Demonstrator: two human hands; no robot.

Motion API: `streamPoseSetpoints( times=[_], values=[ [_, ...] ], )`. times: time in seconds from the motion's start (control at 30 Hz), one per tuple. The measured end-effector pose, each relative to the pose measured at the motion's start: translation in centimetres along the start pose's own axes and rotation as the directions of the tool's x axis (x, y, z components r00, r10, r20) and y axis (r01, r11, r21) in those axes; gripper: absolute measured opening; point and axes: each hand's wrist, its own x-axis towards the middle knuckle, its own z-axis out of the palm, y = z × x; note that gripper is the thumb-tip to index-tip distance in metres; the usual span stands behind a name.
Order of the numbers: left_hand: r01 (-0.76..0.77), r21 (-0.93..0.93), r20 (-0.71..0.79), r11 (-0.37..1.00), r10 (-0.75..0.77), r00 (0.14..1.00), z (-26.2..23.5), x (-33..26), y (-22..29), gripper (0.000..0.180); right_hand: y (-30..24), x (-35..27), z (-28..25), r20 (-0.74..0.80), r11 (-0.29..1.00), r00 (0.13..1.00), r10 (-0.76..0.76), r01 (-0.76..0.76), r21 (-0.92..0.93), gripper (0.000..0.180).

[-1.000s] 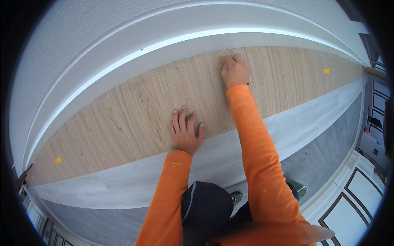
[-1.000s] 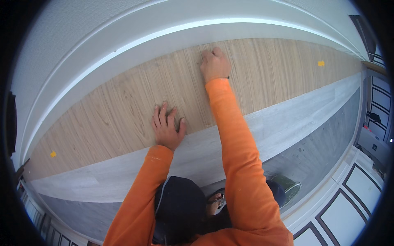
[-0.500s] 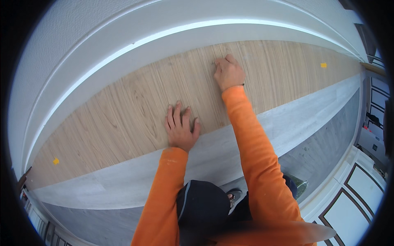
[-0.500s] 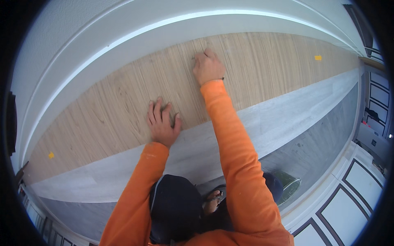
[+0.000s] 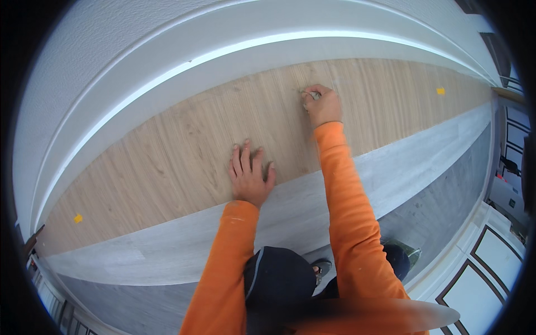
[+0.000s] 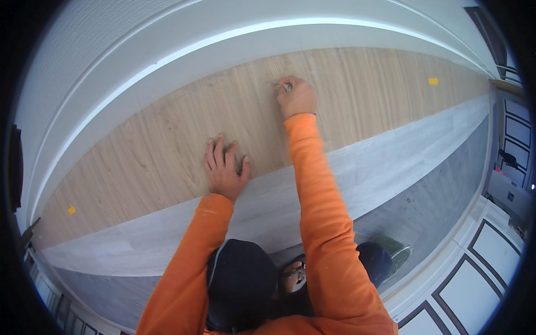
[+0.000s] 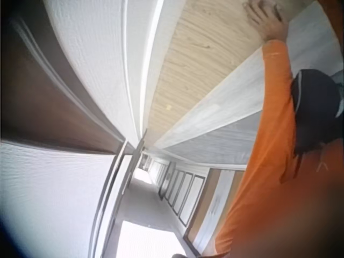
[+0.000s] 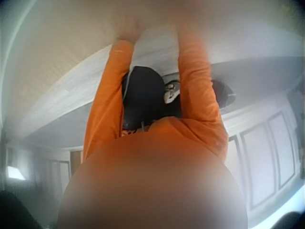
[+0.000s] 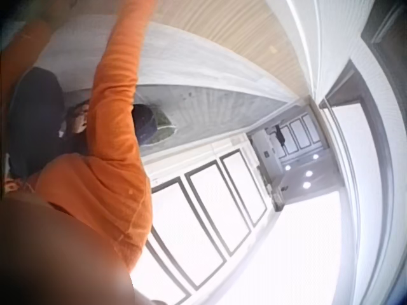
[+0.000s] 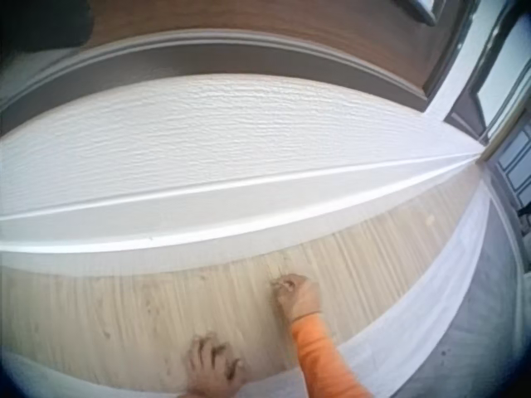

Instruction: The person kneels on the floor and uses a cloth to wipe the seam between a light wood-patterned flooring section and a gray flooring section. They then use a utility knife to trim the edge of the gray flooring along the seam, repeating the wiping and trimming actions along the curved boundary.

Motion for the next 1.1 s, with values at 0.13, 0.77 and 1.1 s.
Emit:
streamPoseSetpoints(
  times=[0.13, 0.77, 1.1],
  values=[
    [0.012, 0.009, 0.007, 1.000, -0.012, 1.000, 0.0, -0.1, -0.1, 0.045, -1.0, 1.1, 0.3, -0.077, 0.973, 0.985, -0.156, 0.140, -0.184, 0.012],
    [0.004, 0.010, 0.017, 1.000, -0.004, 1.000, 0.0, 0.0, -0.2, 0.045, 7.0, -1.3, -2.3, -0.090, 0.835, 0.838, -0.538, 0.515, -0.191, 0.010],
    [-0.033, 0.002, -0.041, 0.999, 0.033, 0.999, 0.1, 0.2, -0.1, 0.043, 5.9, 4.6, -4.1, -0.048, 0.910, 0.975, -0.216, 0.184, -0.371, 0.008]
  ],
)
